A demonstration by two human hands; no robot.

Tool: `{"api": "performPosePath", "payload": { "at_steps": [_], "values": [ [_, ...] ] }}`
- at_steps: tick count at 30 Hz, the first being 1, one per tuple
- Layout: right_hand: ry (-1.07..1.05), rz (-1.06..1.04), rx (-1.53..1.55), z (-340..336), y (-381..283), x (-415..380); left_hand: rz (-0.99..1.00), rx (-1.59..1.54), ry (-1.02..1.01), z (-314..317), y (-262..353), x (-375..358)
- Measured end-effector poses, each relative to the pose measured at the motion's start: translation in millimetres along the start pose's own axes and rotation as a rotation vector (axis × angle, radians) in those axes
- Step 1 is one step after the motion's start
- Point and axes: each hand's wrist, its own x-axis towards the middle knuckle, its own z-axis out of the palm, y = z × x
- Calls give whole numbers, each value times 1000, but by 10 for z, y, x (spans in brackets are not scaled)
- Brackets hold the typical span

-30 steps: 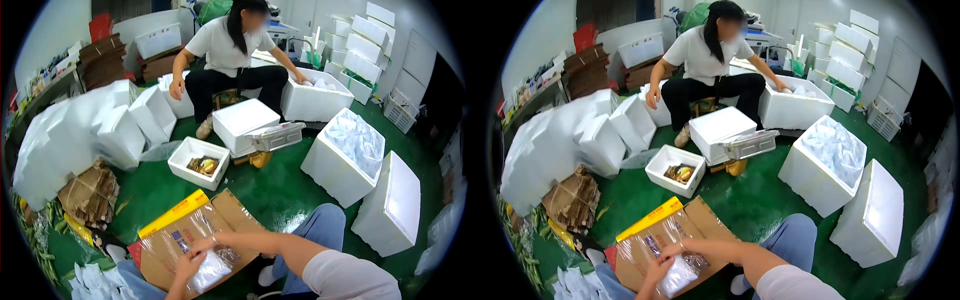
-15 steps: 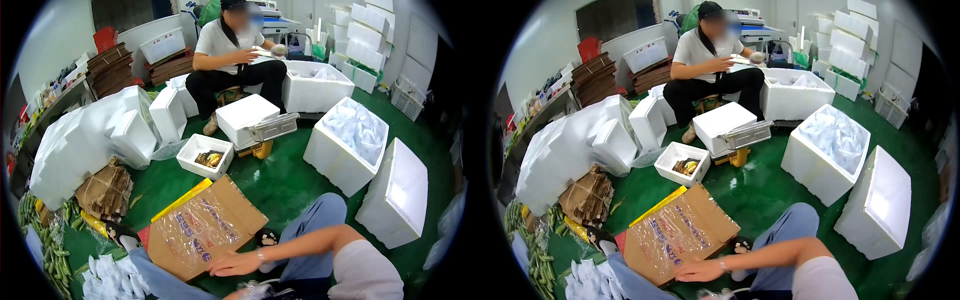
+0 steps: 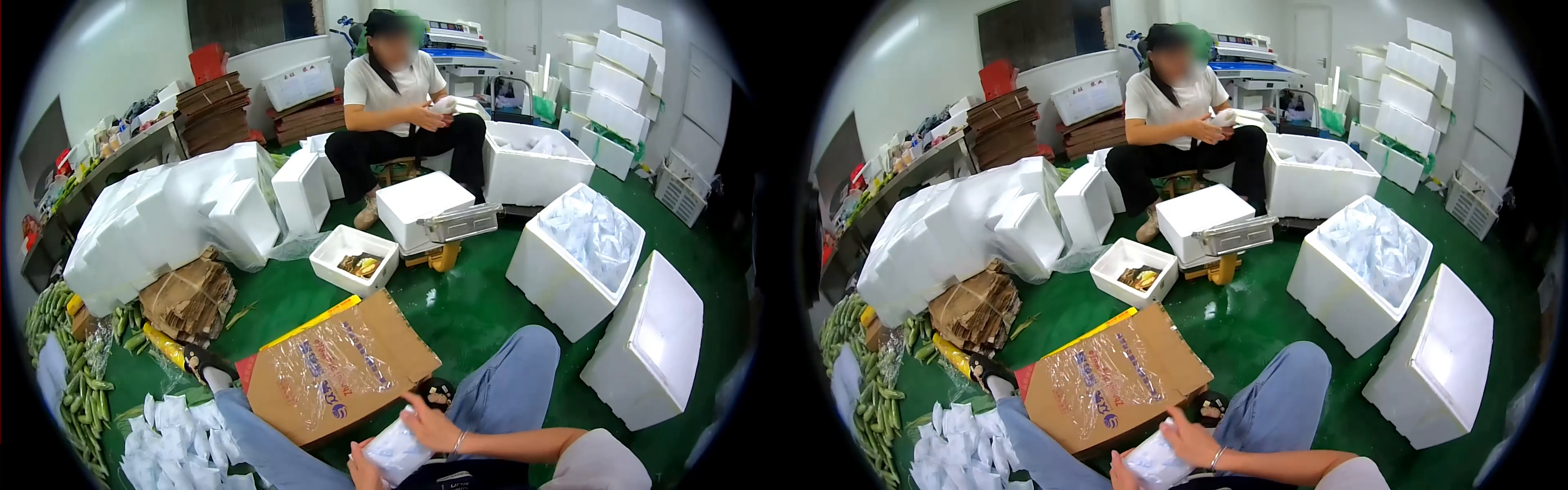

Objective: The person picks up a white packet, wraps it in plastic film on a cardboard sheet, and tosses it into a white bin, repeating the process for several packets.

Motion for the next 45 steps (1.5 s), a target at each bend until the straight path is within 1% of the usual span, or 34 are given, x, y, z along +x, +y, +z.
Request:
{"api": "performPosePath", "payload": {
  "at_steps": [1,2,3,4,6,7,8,10,11,12,14,15,17,18,20,21,22,24,25,26,27,28,29,30,32,35,37,39,40,41,42,43,44,45],
  "values": [
    [-124,36,-118,-39,-223,-113,80,-25,105,60,-50,17],
    [-163,-70,-156,-23,-314,-223,163,-47,205,120,-80,55],
    [-182,-200,-296,-6,-374,-322,242,-65,304,148,-115,102],
    [-203,-320,-434,29,-397,-434,160,-165,280,118,-200,142],
    [-143,-451,-391,156,-336,-634,59,-375,-13,-150,-559,526],
    [-101,-561,-390,192,-303,-675,-31,-401,-90,-152,-535,481],
    [-96,-555,-388,147,-420,-707,-115,-410,-149,-119,-472,436],
    [-57,-648,-430,34,-789,-812,-235,-401,-241,-106,-450,395],
    [-169,-634,-403,15,-917,-837,-280,-393,-283,-77,-429,402],
    [-203,-760,-477,7,-999,-822,-317,-381,-321,-69,-434,394],
    [-495,-903,-489,473,-164,-739,-367,-339,-383,-79,-426,385],
    [-488,-900,-486,439,-115,-719,-388,-320,-408,-93,-411,392],
    [-334,-1261,-663,348,-91,-710,-417,-274,-443,-134,-367,411],
    [-334,-1260,-659,281,-127,-673,-431,-249,-462,-149,-353,418],
    [-375,-1124,-503,164,-182,-590,-452,-187,-502,-182,-291,441],
    [-286,-1215,-421,221,6,-400,-466,-156,-525,-167,-249,465],
    [-189,-1073,-311,233,42,-298,-460,-108,-544,-191,-236,475],
    [-97,-754,-289,161,90,-158,-428,34,-574,-231,-148,496],
    [-98,-752,-286,136,65,-158,-377,137,-572,-245,-127,475],
    [-22,-593,-216,93,6,-153,-320,252,-560,-206,-23,419],
    [53,-431,-141,85,-30,-148,-223,367,-517,-73,161,208],
    [50,-427,-134,93,-41,-149,-131,486,-464,60,345,-2],
    [31,-289,-111,79,-46,-146,64,708,-370,179,463,-149],
    [12,-153,-88,73,-44,-146,61,706,-368,207,482,-145],
    [37,-107,-12,138,113,-97,432,1297,-414,202,494,-106],
    [9,-53,41,92,134,-82,455,1299,-398,73,299,91],
    [18,-78,57,51,100,-56,467,1327,-373,68,266,178],
    [25,-102,73,38,77,-57,723,1399,-383,84,258,220],
    [68,-142,107,40,59,-61,722,1401,-380,99,286,239],
    [111,-184,141,44,49,-56,707,1544,-408,111,336,267],
    [108,-186,143,51,70,-49,690,1686,-436,131,382,284],
    [53,-140,158,69,115,-47,689,1688,-433,186,414,238],
    [-3,-93,173,95,157,-48,827,1761,-420,258,436,152],
    [-2,-93,177,133,184,-48,968,1833,-408,306,458,108]
  ]
}}
